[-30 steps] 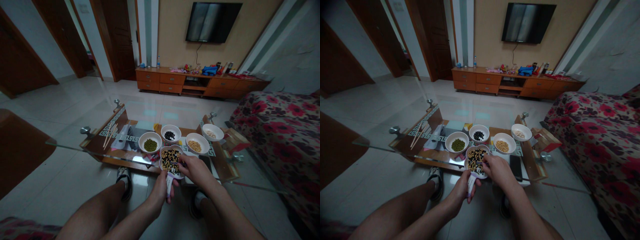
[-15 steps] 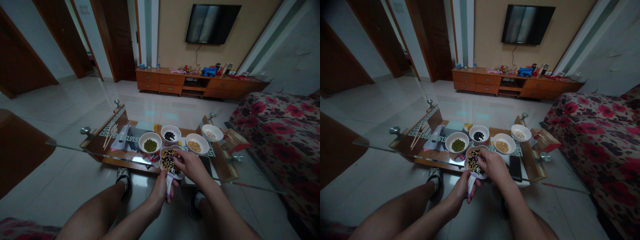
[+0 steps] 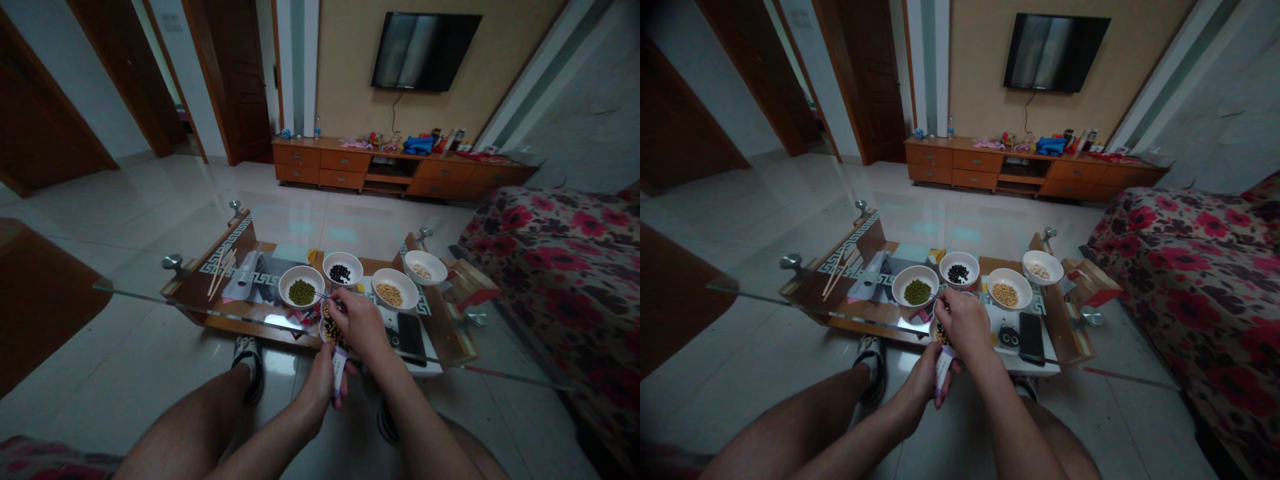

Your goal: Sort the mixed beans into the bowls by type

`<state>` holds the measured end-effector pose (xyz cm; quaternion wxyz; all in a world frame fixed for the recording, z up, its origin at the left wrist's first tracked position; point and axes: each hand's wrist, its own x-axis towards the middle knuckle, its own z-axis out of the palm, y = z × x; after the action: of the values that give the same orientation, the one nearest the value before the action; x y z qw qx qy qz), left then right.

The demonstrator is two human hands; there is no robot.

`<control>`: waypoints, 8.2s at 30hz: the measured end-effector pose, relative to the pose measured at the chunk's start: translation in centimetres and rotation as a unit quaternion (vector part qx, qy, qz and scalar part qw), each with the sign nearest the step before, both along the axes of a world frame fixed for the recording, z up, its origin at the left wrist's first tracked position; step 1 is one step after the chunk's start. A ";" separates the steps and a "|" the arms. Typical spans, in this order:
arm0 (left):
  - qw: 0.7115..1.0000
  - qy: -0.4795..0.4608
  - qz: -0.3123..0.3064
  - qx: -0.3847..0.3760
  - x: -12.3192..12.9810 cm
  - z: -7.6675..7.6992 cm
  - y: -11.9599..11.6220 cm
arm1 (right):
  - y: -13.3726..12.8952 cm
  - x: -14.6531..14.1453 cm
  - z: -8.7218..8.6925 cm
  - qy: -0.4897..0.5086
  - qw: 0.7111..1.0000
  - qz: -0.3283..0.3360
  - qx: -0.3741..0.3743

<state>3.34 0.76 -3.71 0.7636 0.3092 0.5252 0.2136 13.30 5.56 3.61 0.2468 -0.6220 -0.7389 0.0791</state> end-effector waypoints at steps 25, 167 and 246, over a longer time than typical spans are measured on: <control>1.000 0.001 -0.001 -0.013 -0.2 1.3 0.0 | -2.0 3.9 0.0 -0.038 0.993 0.019 -0.110; 1.000 -0.014 -0.002 -0.002 -0.4 1.3 -0.3 | -2.3 7.3 0.4 0.031 0.979 0.044 -0.195; 0.996 -0.056 0.039 -0.060 -0.3 1.2 -0.2 | -2.1 7.1 -0.4 0.051 0.974 0.086 -0.201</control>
<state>3.00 0.61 -2.50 0.7999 0.2300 0.5053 0.2278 20.44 3.42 3.23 0.1464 -0.5883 -0.7449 0.2785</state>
